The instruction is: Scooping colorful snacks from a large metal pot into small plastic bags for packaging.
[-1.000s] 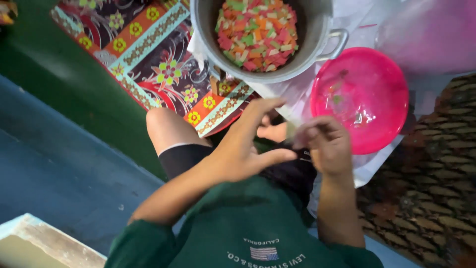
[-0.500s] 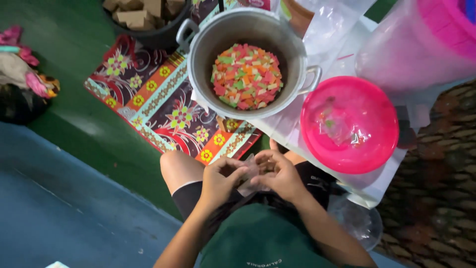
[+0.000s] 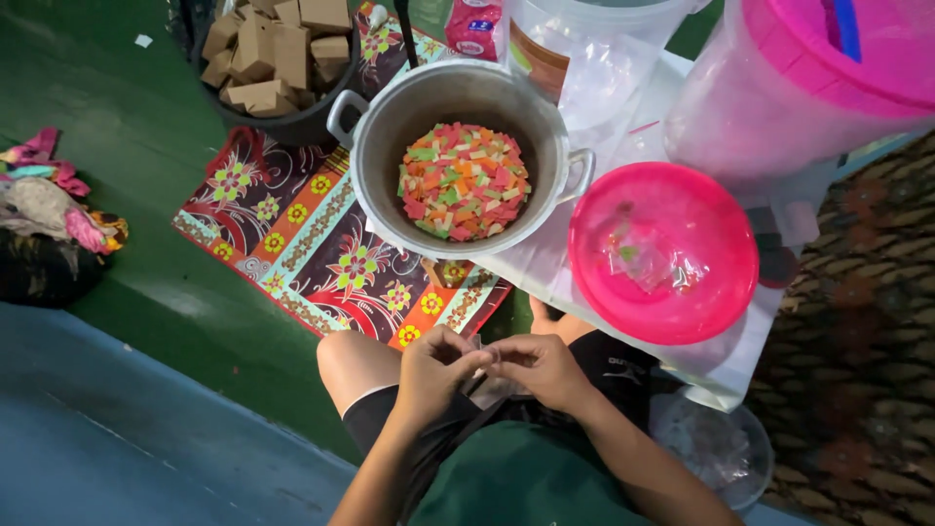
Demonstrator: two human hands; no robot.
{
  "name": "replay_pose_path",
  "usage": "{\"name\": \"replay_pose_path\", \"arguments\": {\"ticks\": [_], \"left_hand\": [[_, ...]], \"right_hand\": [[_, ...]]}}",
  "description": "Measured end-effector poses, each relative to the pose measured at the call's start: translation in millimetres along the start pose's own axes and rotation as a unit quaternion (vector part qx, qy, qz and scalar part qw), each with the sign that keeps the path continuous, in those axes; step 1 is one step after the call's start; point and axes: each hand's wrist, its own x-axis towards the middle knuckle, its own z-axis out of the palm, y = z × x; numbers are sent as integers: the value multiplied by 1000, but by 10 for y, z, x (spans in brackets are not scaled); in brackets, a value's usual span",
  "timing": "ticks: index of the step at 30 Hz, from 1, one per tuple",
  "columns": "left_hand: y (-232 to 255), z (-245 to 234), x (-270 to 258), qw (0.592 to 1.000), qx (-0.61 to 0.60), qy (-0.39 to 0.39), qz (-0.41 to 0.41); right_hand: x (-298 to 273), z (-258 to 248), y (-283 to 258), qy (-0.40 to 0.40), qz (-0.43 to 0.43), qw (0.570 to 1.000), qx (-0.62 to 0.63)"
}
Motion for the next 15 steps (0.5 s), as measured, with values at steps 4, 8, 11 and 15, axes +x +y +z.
{"name": "replay_pose_path", "arguments": {"ticks": [4, 8, 11, 15], "left_hand": [[23, -117, 13, 1000, 13, -2, 12], [134, -207, -31, 997, 69, -37, 28], [262, -243, -91, 988, 142, -49, 36], [388, -238, -156, 964, 216, -33, 152]], "right_hand": [[12, -6, -93, 37, 19, 999, 25], [47, 8, -42, 86, 36, 992, 86], [51, 14, -59, 115, 29, 988, 99], [48, 21, -458, 132, -15, 987, -93]]}}
